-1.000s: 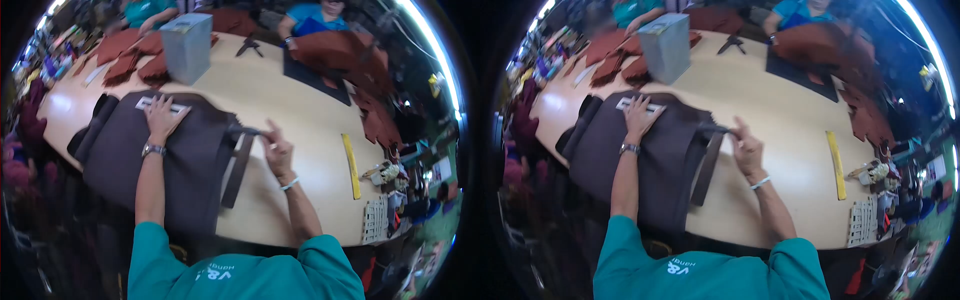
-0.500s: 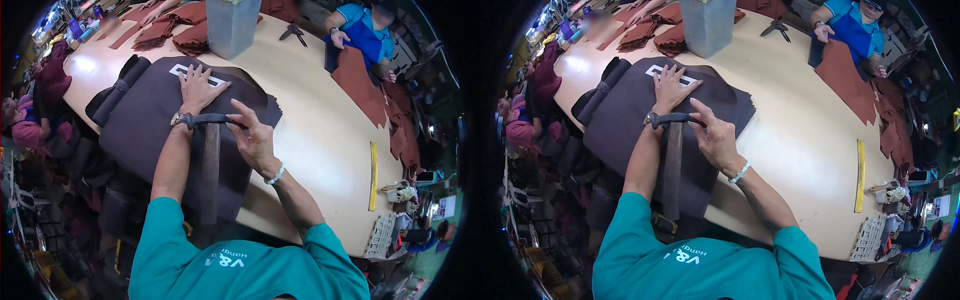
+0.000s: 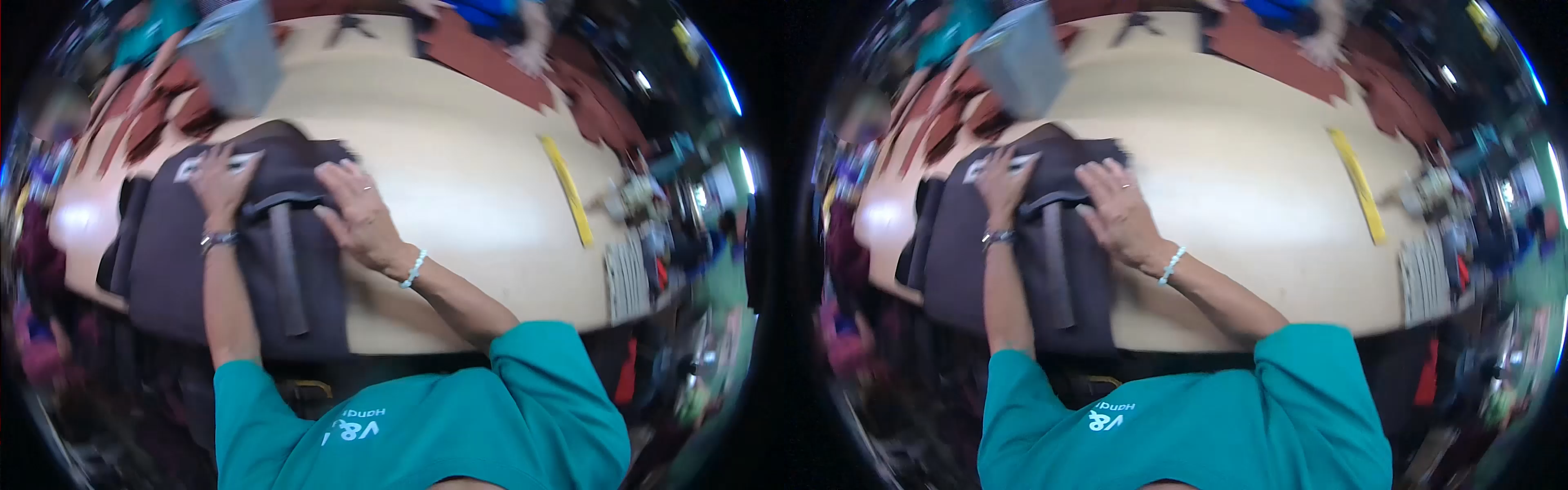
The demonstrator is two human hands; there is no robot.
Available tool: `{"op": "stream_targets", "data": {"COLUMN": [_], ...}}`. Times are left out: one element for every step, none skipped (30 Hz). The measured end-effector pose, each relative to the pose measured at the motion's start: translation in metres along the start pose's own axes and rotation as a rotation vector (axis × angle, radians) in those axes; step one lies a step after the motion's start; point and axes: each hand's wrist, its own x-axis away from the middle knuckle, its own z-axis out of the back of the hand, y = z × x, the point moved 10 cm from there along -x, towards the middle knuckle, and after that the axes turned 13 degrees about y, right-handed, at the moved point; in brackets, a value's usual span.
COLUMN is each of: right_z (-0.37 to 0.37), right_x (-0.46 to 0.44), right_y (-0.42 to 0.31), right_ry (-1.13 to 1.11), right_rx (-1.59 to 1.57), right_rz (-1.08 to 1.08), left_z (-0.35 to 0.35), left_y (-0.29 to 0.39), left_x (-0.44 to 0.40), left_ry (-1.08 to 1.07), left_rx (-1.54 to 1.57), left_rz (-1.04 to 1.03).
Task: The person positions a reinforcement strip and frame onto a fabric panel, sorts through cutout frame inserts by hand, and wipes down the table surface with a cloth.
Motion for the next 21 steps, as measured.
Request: {"op": "stream_targets", "data": {"right_z": [0.017,0.035,0.057,0.082,0.108,0.141,0.177,0.212,0.254,0.299,0.336,0.367,0.39,0.412,0.432,0.449,0.465,0.481,0.496,0.511,0.527], "right_x": [0.01,0.024,0.039,0.059,0.082,0.106,0.133,0.16,0.187,0.208,0.226,0.251,0.272,0.292,0.314,0.335,0.355,0.373,0.39,0.407,0.424], "right_y": [0.004,0.012,0.022,0.038,0.053,0.066,0.076,0.081,0.082,0.077,0.068,0.064,0.059,0.058,0.06,0.065,0.071,0.076,0.081,0.086,0.092], "right_ry": [-0.013,-0.065,-0.065,-0.056,-0.049,0.004,0.06,0.115,0.25,0.448,0.523,0.596,0.613,0.623,0.655,0.634,0.613,0.604,0.595,0.58,0.585], "right_rx": [0.098,0.189,0.257,0.322,0.383,0.468,0.546,0.622,0.671,0.667,0.774,0.869,0.977,1.046,1.077,1.13,1.183,1.226,1.27,1.312,1.341], "right_rz": [0.04,0.025,0.017,-0.049,-0.117,-0.201,-0.281,-0.356,-0.456,-0.523,-0.567,-0.605,-0.627,-0.683,-0.732,-0.779,-0.827,-0.866,-0.907,-0.95,-0.989], "left_z": [0.001,0.001,0.004,-0.004,0.003,-0.021,-0.012,-0.022,-0.064,-0.075,-0.088,-0.095,-0.1,-0.093,-0.076,-0.056,-0.034,-0.014,0.007,0.014,0.027], "left_y": [0.001,0.004,0.007,0.002,0.01,-0.01,-0.001,-0.008,-0.033,-0.034,-0.043,-0.047,-0.054,-0.06,-0.054,-0.039,-0.019,0.003,0.026,0.047,0.064], "left_x": [-0.001,-0.002,-0.004,-0.006,-0.006,-0.006,-0.006,-0.007,-0.009,-0.006,-0.007,-0.007,-0.007,-0.016,-0.021,-0.021,-0.018,-0.015,-0.012,-0.016,-0.006], "left_ry": [0.01,0.021,0.032,0.035,-0.003,-0.016,-0.085,-0.105,-0.173,-0.226,-0.285,-0.342,-0.421,-0.364,-0.336,-0.344,-0.367,-0.367,-0.349,-0.034,0.268], "left_rx": [0.005,-0.025,-0.03,-0.004,-0.069,-0.099,-0.135,-0.169,-0.25,-0.364,-0.452,-0.534,-0.585,-0.454,-0.432,-0.518,-0.662,-0.766,-0.806,-0.634,-0.48], "left_rz": [-0.025,-0.074,-0.122,-0.147,-0.13,-0.152,-0.118,-0.128,-0.266,-0.434,-0.511,-0.594,-0.584,-0.372,-0.256,-0.203,-0.178,-0.187,-0.22,-0.406,-0.612]}}
